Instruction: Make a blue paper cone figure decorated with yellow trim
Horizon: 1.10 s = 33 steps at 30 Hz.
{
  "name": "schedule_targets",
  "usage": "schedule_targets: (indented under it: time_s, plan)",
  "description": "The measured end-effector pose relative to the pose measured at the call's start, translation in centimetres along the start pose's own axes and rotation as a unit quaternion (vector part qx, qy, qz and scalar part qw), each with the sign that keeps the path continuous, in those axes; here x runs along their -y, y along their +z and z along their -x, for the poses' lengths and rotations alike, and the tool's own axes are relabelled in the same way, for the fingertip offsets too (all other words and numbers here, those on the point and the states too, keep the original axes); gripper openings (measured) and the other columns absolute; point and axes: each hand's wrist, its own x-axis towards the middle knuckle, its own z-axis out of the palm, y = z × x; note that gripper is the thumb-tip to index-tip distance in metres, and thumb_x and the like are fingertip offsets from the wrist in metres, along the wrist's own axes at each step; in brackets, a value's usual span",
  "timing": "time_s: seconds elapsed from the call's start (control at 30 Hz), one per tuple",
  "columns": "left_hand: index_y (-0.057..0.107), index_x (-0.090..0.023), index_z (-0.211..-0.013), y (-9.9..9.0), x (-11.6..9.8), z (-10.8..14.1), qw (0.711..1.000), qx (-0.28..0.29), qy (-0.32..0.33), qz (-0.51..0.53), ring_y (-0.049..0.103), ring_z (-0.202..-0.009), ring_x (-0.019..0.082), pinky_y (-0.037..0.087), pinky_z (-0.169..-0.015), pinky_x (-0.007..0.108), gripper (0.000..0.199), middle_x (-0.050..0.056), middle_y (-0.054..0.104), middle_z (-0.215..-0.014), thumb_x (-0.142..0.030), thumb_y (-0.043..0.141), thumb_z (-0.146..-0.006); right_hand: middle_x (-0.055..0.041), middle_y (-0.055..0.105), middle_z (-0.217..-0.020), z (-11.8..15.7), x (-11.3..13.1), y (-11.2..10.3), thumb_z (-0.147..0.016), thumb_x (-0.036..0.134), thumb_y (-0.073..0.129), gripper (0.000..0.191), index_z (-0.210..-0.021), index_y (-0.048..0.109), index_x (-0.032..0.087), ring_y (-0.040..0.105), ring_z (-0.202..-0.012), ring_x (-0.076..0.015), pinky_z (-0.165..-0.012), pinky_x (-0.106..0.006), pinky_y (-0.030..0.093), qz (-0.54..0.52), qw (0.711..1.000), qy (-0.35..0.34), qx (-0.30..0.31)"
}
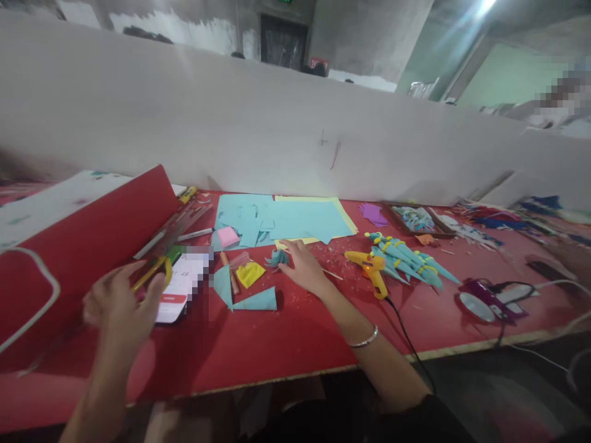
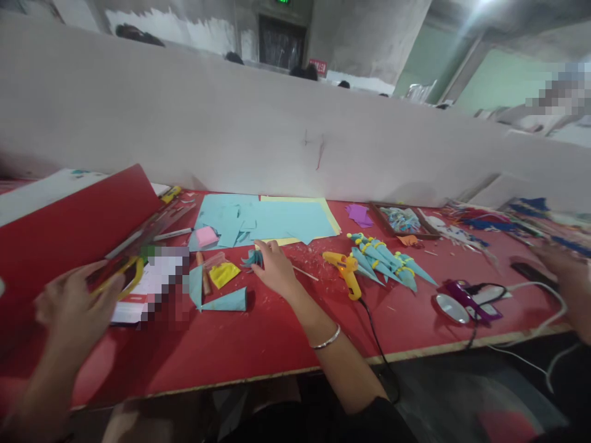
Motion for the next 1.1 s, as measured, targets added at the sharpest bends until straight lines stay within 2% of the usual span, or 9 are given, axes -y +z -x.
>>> schedule_targets:
  time_s: [0.07, 0.2, 0.27, 0.43, 0.53, 0.6, 0.7, 0.9, 1.1]
  plan:
    - [0.049, -0.016, -0.109, -0.1, -2.9, 0.0, 0.997, -0.003, 0.072, 0.036, 0.043, -0.108, 0.028, 0.032, -0.094, 0.044, 0.048, 0.014, 0.052, -0.111, -0.048, 0.033, -0.079, -0.0061, 0.045, -0.104, -0.6, -0.4, 0.8, -0.074, 0.026, 0.056, 0.044, -0.116, 0.045, 0.024, 0.05, -0.095, -0.0175, -0.08, -0.029, 0.04, -0.003, 1.0, -0.005, 0.014]
    - [0.044, -0.014, -0.116, 0.9, -7.9, 0.2, 0.97, 0.089, 0.213, 0.076, 0.039, -0.112, 0.027, 0.029, -0.094, 0.042, 0.045, 0.015, 0.046, -0.118, -0.04, 0.038, -0.081, -0.0033, 0.049, -0.094, -1.3, -0.9, 1.8, -0.077, 0.023, 0.051, 0.022, -0.099, 0.055, 0.022, 0.051, -0.075, -0.0124, -0.072, -0.026, 0.041, -0.03, 0.999, -0.003, 0.013]
    - [0.041, -0.017, -0.119, 1.9, -9.6, 0.1, 0.953, 0.128, 0.26, 0.09, 0.039, -0.111, 0.027, 0.03, -0.093, 0.044, 0.047, 0.013, 0.045, -0.12, -0.04, 0.043, -0.078, -0.0036, 0.052, -0.092, -1.4, -1.3, 2.0, -0.077, 0.019, 0.05, 0.02, -0.096, 0.056, 0.02, 0.051, -0.073, -0.0123, -0.07, -0.026, 0.041, -0.045, 0.999, -0.002, -0.002]
    - [0.034, -0.02, -0.125, 4.4, -12.5, -0.6, 0.918, 0.18, 0.332, 0.122, 0.036, -0.115, 0.028, 0.03, -0.094, 0.045, 0.057, 0.012, 0.042, -0.124, -0.043, 0.049, -0.075, -0.0038, 0.057, -0.084, -1.5, -2.1, 1.1, -0.074, 0.014, 0.052, 0.013, -0.085, 0.058, 0.018, 0.052, -0.078, -0.0154, -0.071, -0.028, 0.041, -0.068, 0.996, -0.032, -0.046]
    - [0.025, -0.019, -0.13, 5.0, -13.4, -0.7, 0.889, 0.22, 0.366, 0.164, 0.033, -0.12, 0.026, 0.031, -0.096, 0.042, 0.067, 0.012, 0.038, -0.128, -0.045, 0.05, -0.074, -0.0042, 0.059, -0.083, -1.1, -1.8, -0.2, -0.074, 0.016, 0.052, 0.008, -0.08, 0.057, 0.017, 0.053, -0.077, -0.015, -0.066, -0.026, 0.043, -0.11, 0.99, -0.034, -0.077]
    - [0.023, -0.019, -0.131, 5.2, -13.7, -0.5, 0.883, 0.226, 0.368, 0.185, 0.033, -0.12, 0.025, 0.031, -0.097, 0.04, 0.07, 0.012, 0.036, -0.129, -0.043, 0.053, -0.072, -0.0034, 0.059, -0.083, -0.7, -1.3, -1.0, -0.074, 0.019, 0.053, 0.008, -0.081, 0.057, 0.018, 0.054, -0.076, -0.0138, -0.063, -0.024, 0.043, -0.143, 0.984, -0.042, -0.096]
    - [0.024, -0.019, -0.129, 5.4, -13.6, -0.1, 0.887, 0.211, 0.365, 0.19, 0.039, -0.117, 0.025, 0.036, -0.093, 0.039, 0.073, 0.012, 0.04, -0.127, -0.04, 0.058, -0.069, -0.0025, 0.058, -0.084, 0.0, -0.3, -1.7, -0.077, 0.023, 0.052, 0.009, -0.084, 0.057, 0.019, 0.053, -0.073, -0.0118, -0.061, -0.023, 0.043, -0.174, 0.979, -0.073, -0.081]
    - [0.032, -0.018, -0.124, 5.9, -12.9, 0.4, 0.886, 0.19, 0.395, 0.155, 0.05, -0.106, 0.026, 0.041, -0.084, 0.039, 0.065, 0.011, 0.052, -0.117, -0.029, 0.061, -0.067, -0.0029, 0.056, -0.085, 1.1, 1.1, -1.6, -0.08, 0.021, 0.049, 0.009, -0.086, 0.056, 0.02, 0.053, -0.081, -0.013, -0.072, -0.026, 0.044, -0.144, 0.976, -0.151, -0.062]
    - [0.038, -0.019, -0.12, 5.5, -13.0, 0.4, 0.89, 0.23, 0.368, 0.137, 0.061, -0.081, 0.023, 0.045, -0.066, 0.033, 0.053, 0.008, 0.063, -0.098, -0.025, 0.057, -0.072, -0.0041, 0.054, -0.091, 1.4, 1.1, -0.9, -0.08, 0.018, 0.046, 0.014, -0.091, 0.053, 0.022, 0.053, -0.088, -0.0142, -0.077, -0.029, 0.045, -0.135, 0.971, -0.182, -0.081]
